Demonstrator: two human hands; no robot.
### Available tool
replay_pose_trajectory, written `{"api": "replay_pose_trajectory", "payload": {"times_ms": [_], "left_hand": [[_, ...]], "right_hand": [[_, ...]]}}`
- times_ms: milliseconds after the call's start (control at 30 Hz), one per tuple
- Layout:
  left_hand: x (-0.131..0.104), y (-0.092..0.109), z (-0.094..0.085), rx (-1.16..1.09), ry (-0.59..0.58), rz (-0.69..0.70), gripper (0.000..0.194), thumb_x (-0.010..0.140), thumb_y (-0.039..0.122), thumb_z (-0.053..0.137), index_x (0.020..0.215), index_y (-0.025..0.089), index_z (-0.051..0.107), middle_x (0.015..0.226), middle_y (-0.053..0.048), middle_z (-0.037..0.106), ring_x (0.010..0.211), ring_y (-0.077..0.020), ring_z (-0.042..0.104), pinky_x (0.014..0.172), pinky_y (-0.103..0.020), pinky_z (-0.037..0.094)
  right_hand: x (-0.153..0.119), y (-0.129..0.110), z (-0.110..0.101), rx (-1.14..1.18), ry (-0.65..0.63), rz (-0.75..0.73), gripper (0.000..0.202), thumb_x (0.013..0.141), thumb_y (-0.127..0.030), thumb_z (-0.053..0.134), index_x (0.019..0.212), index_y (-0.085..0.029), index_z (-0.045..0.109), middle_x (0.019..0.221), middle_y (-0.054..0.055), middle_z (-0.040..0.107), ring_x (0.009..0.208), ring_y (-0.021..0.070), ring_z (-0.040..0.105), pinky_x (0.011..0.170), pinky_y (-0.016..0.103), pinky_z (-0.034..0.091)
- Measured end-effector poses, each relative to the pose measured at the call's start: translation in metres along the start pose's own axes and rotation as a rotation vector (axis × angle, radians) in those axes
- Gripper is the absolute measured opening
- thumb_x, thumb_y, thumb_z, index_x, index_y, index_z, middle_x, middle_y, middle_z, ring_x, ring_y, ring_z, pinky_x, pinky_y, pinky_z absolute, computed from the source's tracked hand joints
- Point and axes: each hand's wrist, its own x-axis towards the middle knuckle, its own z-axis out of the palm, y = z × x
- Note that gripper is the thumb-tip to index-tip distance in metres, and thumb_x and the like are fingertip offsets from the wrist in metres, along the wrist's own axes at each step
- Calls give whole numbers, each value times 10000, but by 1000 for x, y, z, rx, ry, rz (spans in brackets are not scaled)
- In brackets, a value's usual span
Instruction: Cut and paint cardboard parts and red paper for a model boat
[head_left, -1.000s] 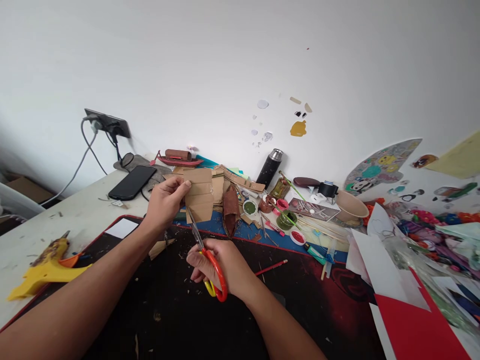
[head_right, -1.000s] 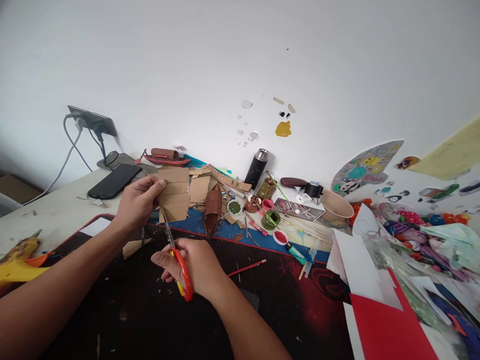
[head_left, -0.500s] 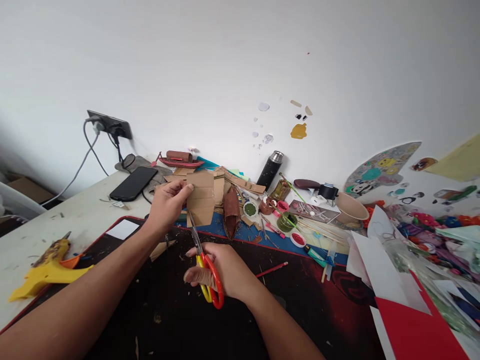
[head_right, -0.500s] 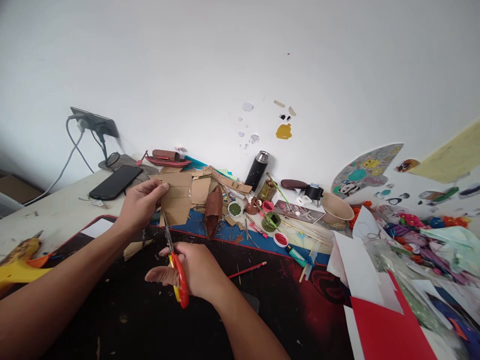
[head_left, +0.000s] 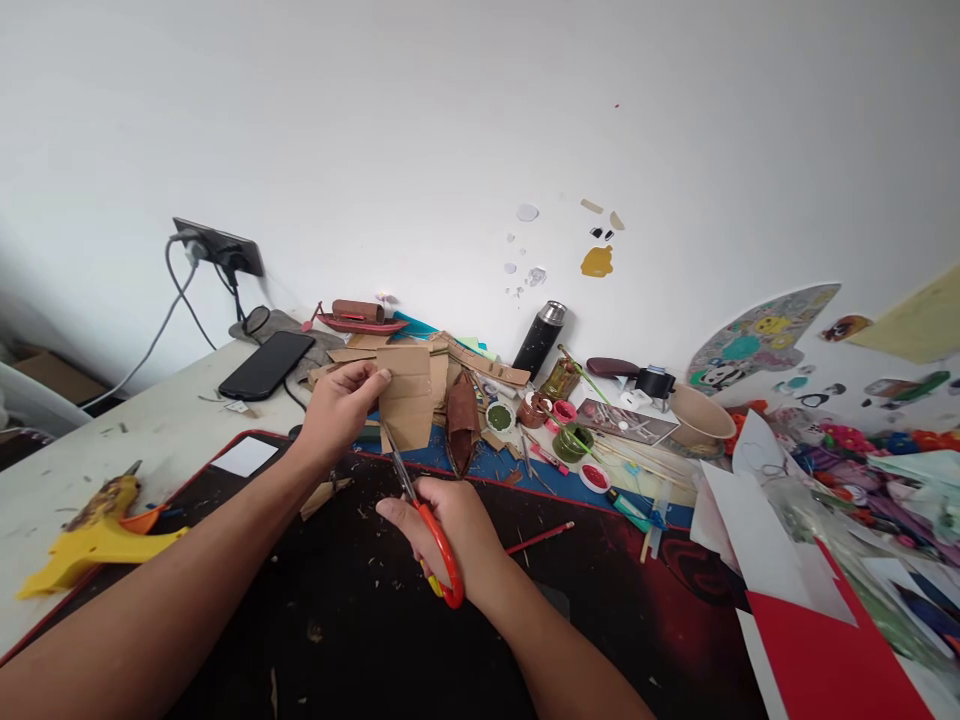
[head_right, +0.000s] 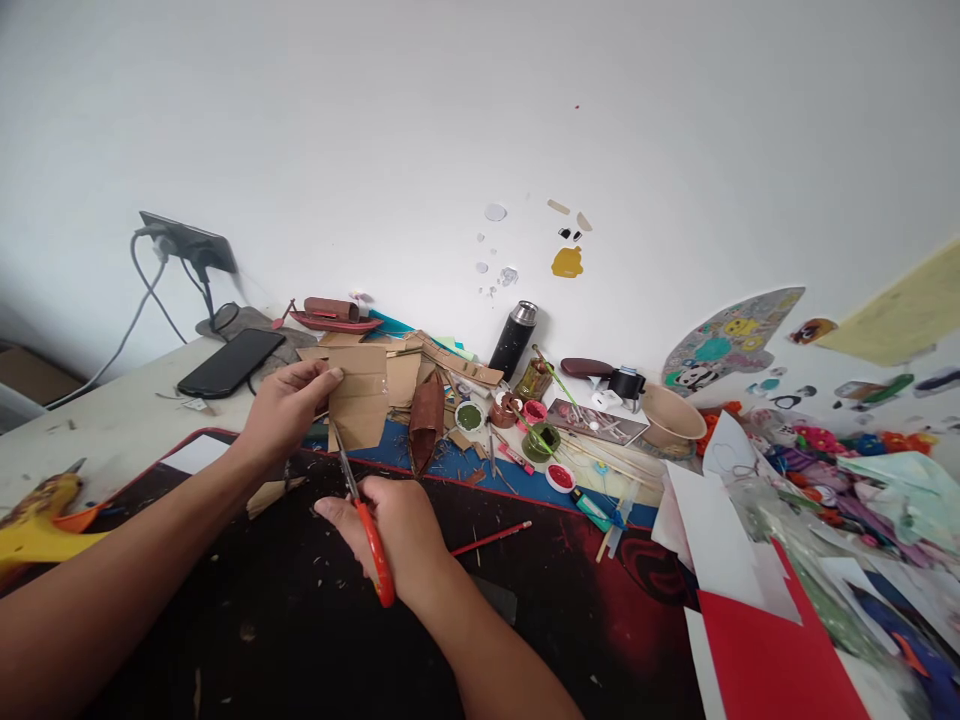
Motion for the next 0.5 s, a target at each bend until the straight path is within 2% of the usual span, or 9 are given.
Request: {"api": "replay_pose_trajectory", "payload": {"times_ms": [133,267,367,500], "left_hand": [[0,1,0,-24,-2,-5,393,876,435,750,621,222,540,586,56,407,555,-119,344,546,-265,280],[0,0,0,-37,0,-15,384,865,431,758,622,221,547,585,49,425,554,-121,356,545,-266,291],[0,-1,1,-41,5,-17,374,863,433,760,632,219,557,598,44,434,563,-123,367,549,-267,296],[-1,-2,1,-20,18,-13,363,857,435,761,641,218,565,609,43,442,571,-123,382,550,-262,299]], "right_hand": [[1,1,0,-146,52,-70,524,939,-621,806,705,-223,560,529,-42,518,490,125,506,540,255,337],[-1,0,0,-189,88,-125,539,965,-589,785,675,-225,513,537,-36,514,517,132,507,566,262,343],[-2,0,-1,-135,53,-93,518,944,-621,801,711,-224,564,544,-35,547,512,136,540,558,254,364],[-4,0,-1,34,-43,-26,508,897,-710,808,878,-215,693,568,-34,610,494,146,597,538,241,427]]}}
